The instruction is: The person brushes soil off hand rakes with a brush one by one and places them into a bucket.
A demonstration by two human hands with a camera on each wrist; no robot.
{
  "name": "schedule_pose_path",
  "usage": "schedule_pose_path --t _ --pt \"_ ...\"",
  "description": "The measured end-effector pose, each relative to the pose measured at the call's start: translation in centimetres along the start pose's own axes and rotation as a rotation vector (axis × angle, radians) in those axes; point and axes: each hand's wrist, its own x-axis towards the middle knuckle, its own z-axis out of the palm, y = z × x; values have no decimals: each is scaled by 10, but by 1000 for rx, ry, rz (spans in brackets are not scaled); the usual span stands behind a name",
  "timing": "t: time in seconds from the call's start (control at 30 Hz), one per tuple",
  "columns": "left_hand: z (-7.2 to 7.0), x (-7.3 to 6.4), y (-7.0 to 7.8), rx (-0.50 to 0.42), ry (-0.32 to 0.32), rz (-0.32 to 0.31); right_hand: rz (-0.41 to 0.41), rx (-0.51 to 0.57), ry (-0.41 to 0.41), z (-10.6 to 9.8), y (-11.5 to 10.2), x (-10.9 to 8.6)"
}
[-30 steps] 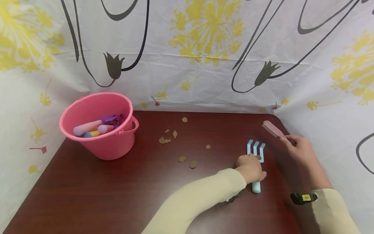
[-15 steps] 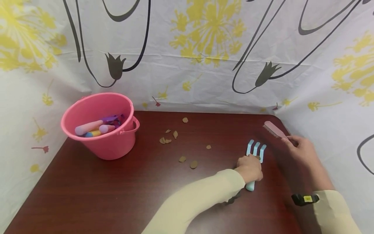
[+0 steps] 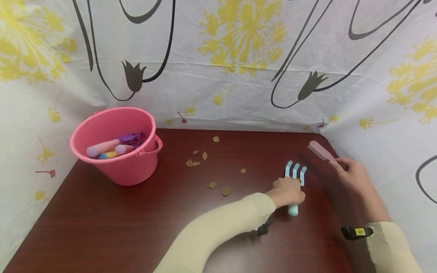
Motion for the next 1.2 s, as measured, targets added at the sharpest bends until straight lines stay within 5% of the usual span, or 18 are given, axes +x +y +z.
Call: schedule_pose_path --t 0.2,0.33,0.7,0.93,1.2 --pt "-12 3 -11 -95 -23 8 -16 10 -3 0 -5 5" --pt "-24 2 -24 -146 34 12 -38 0 3 1 -8 8" --pt "-54 -4 -92 -371 133 -16 -90 13 5 9 -20 19" --pt "-69 -21 -136 -480 151 -21 -110 -14 -9 15 -30 22" --pt "-75 -47 -168 -552 154 -49 -125 -3 -24 18 -39 26"
